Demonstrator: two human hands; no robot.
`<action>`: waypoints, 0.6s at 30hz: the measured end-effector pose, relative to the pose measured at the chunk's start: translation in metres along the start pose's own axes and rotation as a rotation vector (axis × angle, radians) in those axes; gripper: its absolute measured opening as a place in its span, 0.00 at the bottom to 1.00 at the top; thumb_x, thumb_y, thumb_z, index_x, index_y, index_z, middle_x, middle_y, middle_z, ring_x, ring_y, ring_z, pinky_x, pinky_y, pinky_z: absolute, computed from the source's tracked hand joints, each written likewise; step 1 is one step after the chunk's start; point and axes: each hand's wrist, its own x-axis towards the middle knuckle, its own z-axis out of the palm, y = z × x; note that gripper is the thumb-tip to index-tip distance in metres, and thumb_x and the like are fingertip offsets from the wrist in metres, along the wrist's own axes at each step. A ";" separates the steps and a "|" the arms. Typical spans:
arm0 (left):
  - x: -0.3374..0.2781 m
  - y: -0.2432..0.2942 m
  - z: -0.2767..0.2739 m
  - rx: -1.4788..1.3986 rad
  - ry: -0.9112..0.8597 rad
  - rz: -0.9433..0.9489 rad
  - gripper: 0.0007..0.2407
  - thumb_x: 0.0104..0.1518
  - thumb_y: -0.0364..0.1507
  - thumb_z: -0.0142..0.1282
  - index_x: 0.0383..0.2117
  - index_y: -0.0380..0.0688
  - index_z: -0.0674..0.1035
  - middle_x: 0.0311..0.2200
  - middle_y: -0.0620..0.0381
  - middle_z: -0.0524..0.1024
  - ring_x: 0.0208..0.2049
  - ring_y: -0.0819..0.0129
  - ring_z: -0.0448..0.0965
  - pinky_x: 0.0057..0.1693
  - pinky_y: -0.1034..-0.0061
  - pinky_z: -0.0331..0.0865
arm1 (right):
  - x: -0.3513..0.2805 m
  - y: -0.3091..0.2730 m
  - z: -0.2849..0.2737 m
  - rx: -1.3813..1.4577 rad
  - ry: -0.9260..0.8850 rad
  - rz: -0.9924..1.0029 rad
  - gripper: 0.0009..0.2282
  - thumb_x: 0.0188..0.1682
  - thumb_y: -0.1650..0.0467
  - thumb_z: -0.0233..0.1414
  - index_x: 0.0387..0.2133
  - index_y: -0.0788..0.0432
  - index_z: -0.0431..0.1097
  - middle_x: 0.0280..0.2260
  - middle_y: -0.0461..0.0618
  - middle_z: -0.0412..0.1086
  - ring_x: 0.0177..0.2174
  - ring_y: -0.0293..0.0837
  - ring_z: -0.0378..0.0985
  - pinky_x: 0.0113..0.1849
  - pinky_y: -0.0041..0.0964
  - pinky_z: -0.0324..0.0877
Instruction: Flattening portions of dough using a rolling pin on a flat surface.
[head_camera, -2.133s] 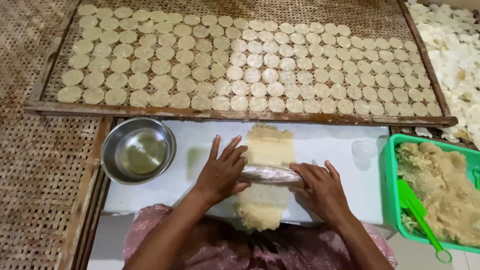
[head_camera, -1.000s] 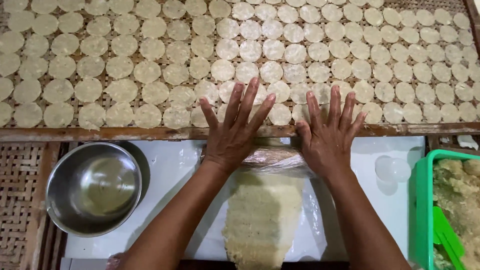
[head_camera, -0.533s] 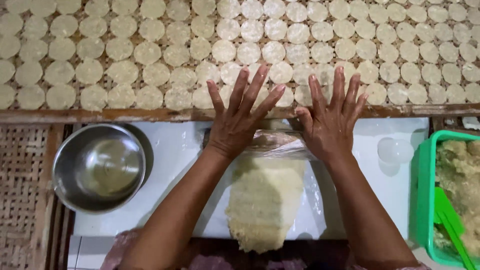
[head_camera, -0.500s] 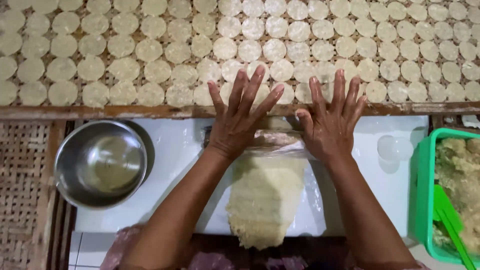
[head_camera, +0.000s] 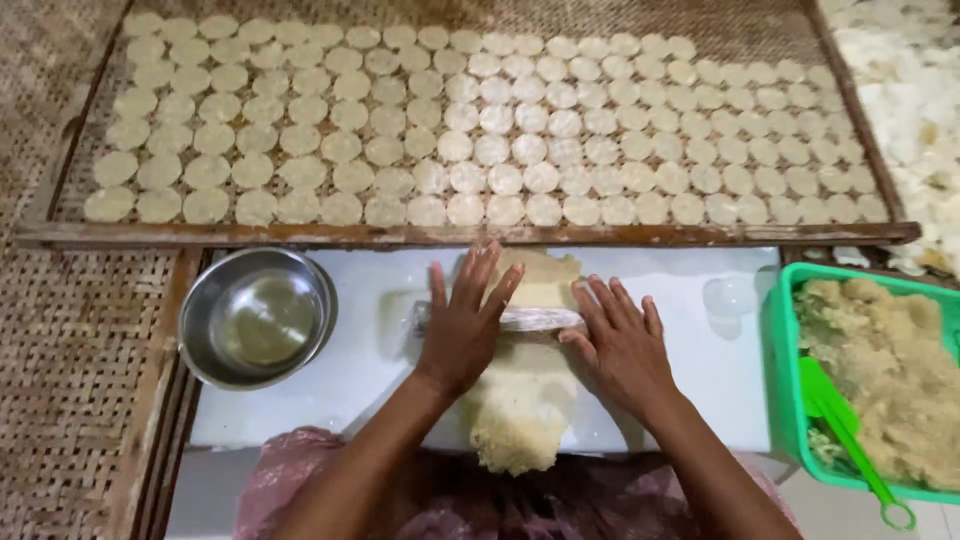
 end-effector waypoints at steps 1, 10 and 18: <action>0.013 0.002 -0.002 -0.001 0.012 0.011 0.27 0.66 0.27 0.46 0.73 0.61 0.56 0.73 0.46 0.51 0.72 0.46 0.52 0.68 0.32 0.40 | 0.008 0.001 -0.008 -0.006 0.013 0.005 0.33 0.54 0.43 0.30 0.71 0.38 0.47 0.70 0.46 0.48 0.68 0.51 0.47 0.64 0.63 0.36; 0.051 -0.028 0.021 0.296 0.330 0.053 0.28 0.63 0.46 0.48 0.71 0.60 0.62 0.70 0.40 0.58 0.72 0.40 0.53 0.64 0.24 0.42 | 0.070 0.021 0.004 -0.020 0.341 0.110 0.29 0.56 0.47 0.34 0.71 0.34 0.46 0.72 0.56 0.38 0.69 0.66 0.32 0.62 0.77 0.32; 0.001 0.003 0.002 0.227 -0.221 -0.153 0.28 0.69 0.48 0.36 0.74 0.62 0.46 0.75 0.45 0.32 0.75 0.42 0.29 0.67 0.24 0.30 | 0.016 0.000 -0.007 0.070 0.098 0.147 0.29 0.57 0.46 0.28 0.72 0.32 0.39 0.73 0.53 0.29 0.70 0.60 0.21 0.62 0.74 0.25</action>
